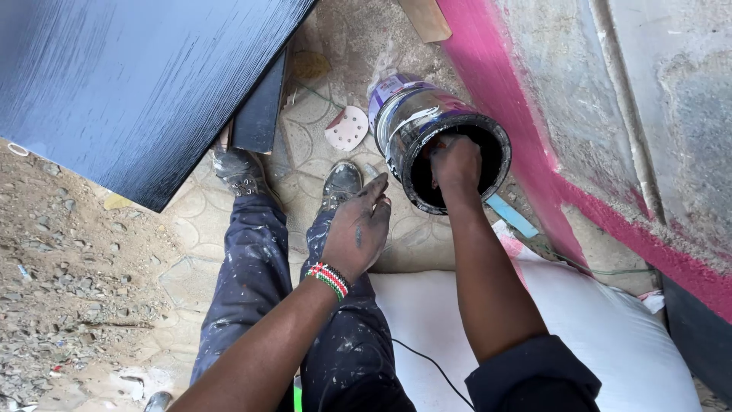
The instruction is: The person paints a rectangular wooden board with black paint using an orange cloth. They repeatedly dip the cloth into a paint bucket and apply the paint to the board's surface and edges, holding the board with their left hand while painting with their right.
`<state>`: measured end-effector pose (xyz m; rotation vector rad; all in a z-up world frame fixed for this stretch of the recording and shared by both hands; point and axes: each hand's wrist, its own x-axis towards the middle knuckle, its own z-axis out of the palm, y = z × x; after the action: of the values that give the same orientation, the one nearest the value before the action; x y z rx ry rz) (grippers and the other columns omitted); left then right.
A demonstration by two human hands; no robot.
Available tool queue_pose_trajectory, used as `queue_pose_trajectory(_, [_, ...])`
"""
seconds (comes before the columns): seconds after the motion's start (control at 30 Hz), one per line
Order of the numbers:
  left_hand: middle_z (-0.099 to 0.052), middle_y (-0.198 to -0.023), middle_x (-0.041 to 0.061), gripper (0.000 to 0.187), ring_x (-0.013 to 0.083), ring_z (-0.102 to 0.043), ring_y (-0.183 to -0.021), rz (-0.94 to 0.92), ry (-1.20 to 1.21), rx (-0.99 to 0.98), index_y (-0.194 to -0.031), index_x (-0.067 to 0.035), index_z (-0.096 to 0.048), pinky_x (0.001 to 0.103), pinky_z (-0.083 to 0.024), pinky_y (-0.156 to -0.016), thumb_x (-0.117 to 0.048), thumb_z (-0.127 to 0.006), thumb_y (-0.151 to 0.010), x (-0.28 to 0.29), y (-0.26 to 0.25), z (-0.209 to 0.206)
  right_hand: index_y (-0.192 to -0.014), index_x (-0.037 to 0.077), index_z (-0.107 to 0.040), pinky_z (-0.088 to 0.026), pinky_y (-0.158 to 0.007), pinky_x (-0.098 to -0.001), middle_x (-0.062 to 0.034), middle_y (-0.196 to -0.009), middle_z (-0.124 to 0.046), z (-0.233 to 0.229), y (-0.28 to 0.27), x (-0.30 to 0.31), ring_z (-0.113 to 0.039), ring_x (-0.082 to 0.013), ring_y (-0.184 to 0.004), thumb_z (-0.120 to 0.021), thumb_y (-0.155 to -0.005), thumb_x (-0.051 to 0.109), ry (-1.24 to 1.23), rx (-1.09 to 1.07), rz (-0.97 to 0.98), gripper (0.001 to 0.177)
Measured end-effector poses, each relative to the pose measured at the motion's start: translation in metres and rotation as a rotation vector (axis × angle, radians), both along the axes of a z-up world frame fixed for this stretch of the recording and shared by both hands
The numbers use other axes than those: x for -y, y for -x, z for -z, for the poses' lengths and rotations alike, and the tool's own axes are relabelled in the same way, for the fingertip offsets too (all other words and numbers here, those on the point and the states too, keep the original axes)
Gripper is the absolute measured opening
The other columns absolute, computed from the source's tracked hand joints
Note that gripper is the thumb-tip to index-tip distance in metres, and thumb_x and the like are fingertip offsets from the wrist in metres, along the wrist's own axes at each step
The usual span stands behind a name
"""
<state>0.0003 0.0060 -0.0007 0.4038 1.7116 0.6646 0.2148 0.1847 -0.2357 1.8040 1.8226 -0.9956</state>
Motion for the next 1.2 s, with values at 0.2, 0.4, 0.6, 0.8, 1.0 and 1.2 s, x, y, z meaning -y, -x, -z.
queue_pose_trajectory(0.2, [-0.069,-0.17,0.03,0.064,0.0501,-0.064,-0.159,-0.216,-0.055,0.172,-0.177,-0.008,-0.061,0.064,-0.051,-0.133,-0.011,-0.052,-0.114,0.011,-0.013,0.028,-0.095,0.006,-0.084,-0.048,-0.044,-0.0216,-0.0083,-0.064,-0.063,-0.102,0.019,-0.025,-0.073,-0.0176,-0.059,-0.071,-0.099,0.019,0.537,-0.43,0.576,0.019])
queue_pose_trajectory(0.4, [-0.068,-0.167,0.038,0.067,0.0551,-0.06,-0.159,-0.335,-0.103,0.231,-0.175,0.0,-0.059,0.067,-0.051,-0.132,-0.002,-0.052,-0.108,0.006,-0.025,0.034,-0.105,0.023,-0.075,-0.039,-0.038,-0.0284,-0.003,-0.075,-0.057,-0.104,-0.023,-0.015,-0.067,-0.0326,-0.053,-0.073,-0.086,0.022,0.591,-0.462,1.005,0.019])
queue_pose_trajectory(0.6, [-0.064,-0.17,0.039,0.072,0.0529,-0.056,-0.163,-0.396,-0.125,0.326,-0.178,0.001,-0.053,0.066,-0.048,-0.135,0.0,-0.052,-0.107,0.004,-0.033,0.047,-0.127,0.014,-0.077,-0.048,-0.039,-0.0256,-0.0098,-0.103,-0.082,-0.103,-0.021,-0.003,-0.079,-0.0269,-0.066,-0.07,-0.093,0.02,0.552,-0.472,0.826,0.035])
queue_pose_trajectory(0.8, [-0.065,-0.169,0.039,0.071,0.0517,-0.057,-0.163,-0.358,-0.112,0.303,-0.177,0.001,-0.055,0.064,-0.048,-0.135,0.002,-0.053,-0.107,-0.001,-0.028,0.05,-0.154,0.01,-0.082,-0.068,-0.054,-0.0473,-0.0271,-0.113,-0.084,-0.092,0.024,0.024,-0.086,-0.0473,-0.085,-0.077,-0.112,0.022,-0.092,-0.052,0.061,0.044])
queue_pose_trajectory(1.0, [-0.071,-0.167,0.032,0.068,0.0468,-0.06,-0.162,-0.308,-0.072,0.269,-0.177,-0.005,-0.059,0.061,-0.048,-0.136,-0.004,-0.056,-0.108,0.002,-0.014,0.042,-0.124,0.006,-0.093,-0.062,-0.044,-0.0444,-0.0232,-0.09,-0.086,0.03,-0.023,0.005,-0.085,-0.0434,-0.073,-0.077,-0.105,0.02,-0.057,0.095,-0.062,0.028])
queue_pose_trajectory(1.2, [-0.075,-0.165,0.026,0.067,0.0414,-0.062,-0.162,-0.315,-0.054,0.264,-0.175,-0.011,-0.063,0.058,-0.044,-0.139,-0.005,-0.058,-0.109,0.007,-0.019,0.055,-0.127,-0.005,-0.088,-0.07,-0.07,-0.0397,-0.0287,-0.107,-0.087,-0.046,-0.002,0.01,-0.086,-0.036,-0.098,-0.073,-0.107,0.018,0.047,-0.455,0.429,0.034])
